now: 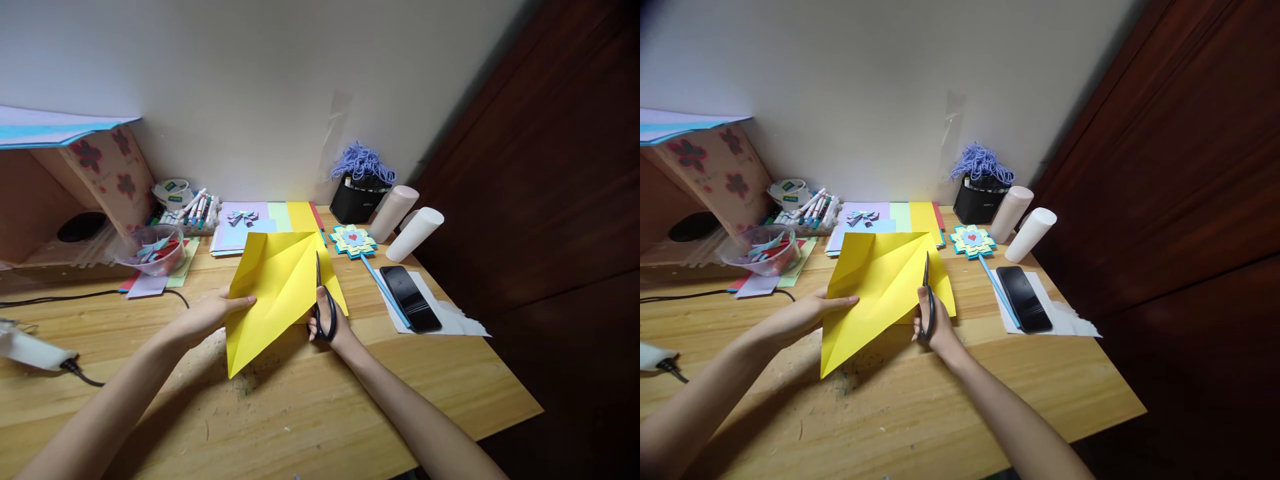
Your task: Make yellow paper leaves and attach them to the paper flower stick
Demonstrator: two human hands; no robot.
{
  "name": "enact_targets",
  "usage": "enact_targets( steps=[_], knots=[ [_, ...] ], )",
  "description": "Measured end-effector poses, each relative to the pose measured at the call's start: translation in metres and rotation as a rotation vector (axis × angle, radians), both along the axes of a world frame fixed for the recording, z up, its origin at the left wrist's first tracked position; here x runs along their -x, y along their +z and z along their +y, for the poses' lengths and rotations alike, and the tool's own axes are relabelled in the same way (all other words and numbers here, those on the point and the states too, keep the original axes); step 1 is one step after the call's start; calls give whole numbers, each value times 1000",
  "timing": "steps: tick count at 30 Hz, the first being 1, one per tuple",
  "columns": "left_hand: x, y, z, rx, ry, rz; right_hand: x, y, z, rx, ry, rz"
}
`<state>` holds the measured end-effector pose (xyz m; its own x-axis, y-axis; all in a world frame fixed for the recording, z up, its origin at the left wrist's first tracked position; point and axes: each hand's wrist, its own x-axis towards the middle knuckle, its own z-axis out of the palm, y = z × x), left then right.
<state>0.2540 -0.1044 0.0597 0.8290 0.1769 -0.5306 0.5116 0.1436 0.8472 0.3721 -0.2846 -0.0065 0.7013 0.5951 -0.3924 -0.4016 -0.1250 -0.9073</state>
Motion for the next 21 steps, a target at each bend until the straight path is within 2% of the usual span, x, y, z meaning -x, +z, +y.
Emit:
enact_targets(
  steps=[13, 21],
  knots=[
    [1, 1, -2, 6, -11, 7, -1, 4, -1, -5, 1, -32],
    [1, 1, -1, 2, -26, 2, -2, 1, -1, -10, -35, -32]
  ],
)
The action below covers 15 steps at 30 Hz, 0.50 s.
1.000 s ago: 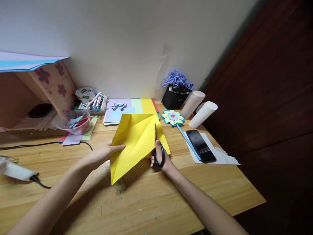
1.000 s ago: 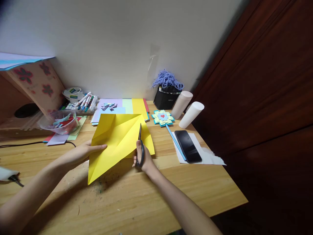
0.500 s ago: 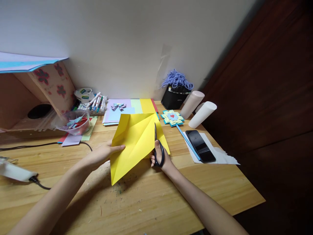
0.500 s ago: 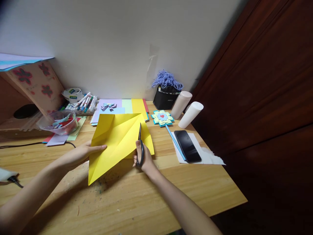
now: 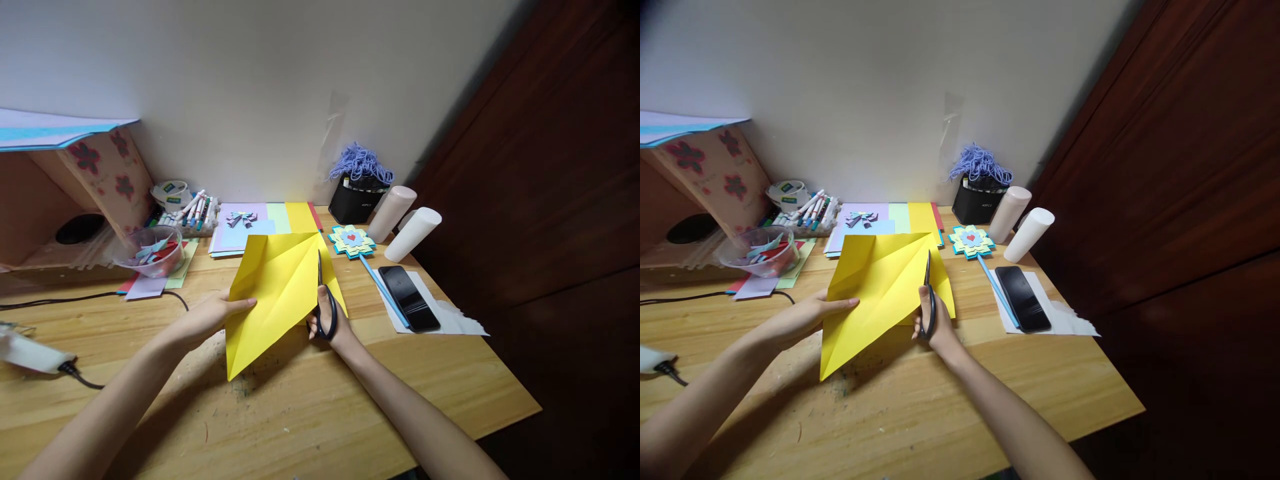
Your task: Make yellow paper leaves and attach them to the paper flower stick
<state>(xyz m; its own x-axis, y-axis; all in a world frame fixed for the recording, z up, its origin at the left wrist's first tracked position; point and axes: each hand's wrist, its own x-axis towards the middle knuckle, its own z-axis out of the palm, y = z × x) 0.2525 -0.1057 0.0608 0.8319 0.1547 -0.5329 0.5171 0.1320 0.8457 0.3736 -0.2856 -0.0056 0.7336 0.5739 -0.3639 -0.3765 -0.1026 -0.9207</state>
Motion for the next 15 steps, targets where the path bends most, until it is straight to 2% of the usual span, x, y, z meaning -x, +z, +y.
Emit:
enact_targets(
  steps=[6, 15],
  knots=[
    [0, -1, 2, 9, -14, -9, -1, 1, -1, -18, 35, -50],
    [0, 0, 0, 9, -26, -5, -1, 3, -1, -1, -18, -57]
  ],
)
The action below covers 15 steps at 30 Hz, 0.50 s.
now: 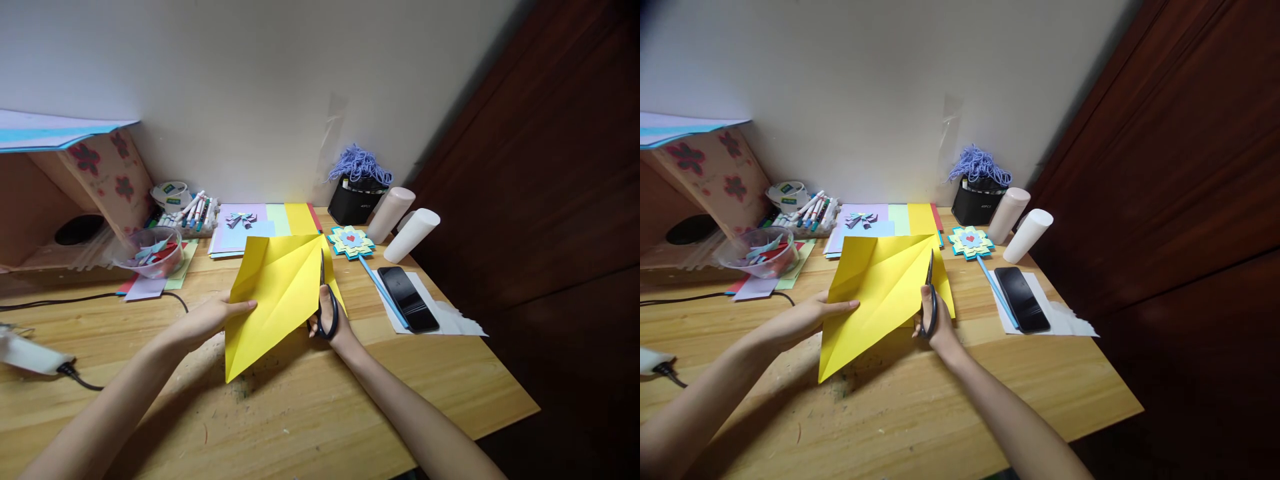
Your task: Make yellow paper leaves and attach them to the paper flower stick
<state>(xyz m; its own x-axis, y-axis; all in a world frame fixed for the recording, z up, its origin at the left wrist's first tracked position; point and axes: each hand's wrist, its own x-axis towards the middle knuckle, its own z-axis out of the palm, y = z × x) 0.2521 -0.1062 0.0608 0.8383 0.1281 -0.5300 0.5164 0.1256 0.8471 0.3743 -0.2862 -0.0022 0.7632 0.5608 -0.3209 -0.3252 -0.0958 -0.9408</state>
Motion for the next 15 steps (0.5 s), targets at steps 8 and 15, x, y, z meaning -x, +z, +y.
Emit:
enact_targets(
  steps=[8, 15],
  knots=[
    [0, -1, 1, -22, 1, -11, -2, -3, -3, -43, 33, -162],
    [0, -3, 2, 1, -9, 8, 0, -1, -2, -42, -36, -112]
  ],
)
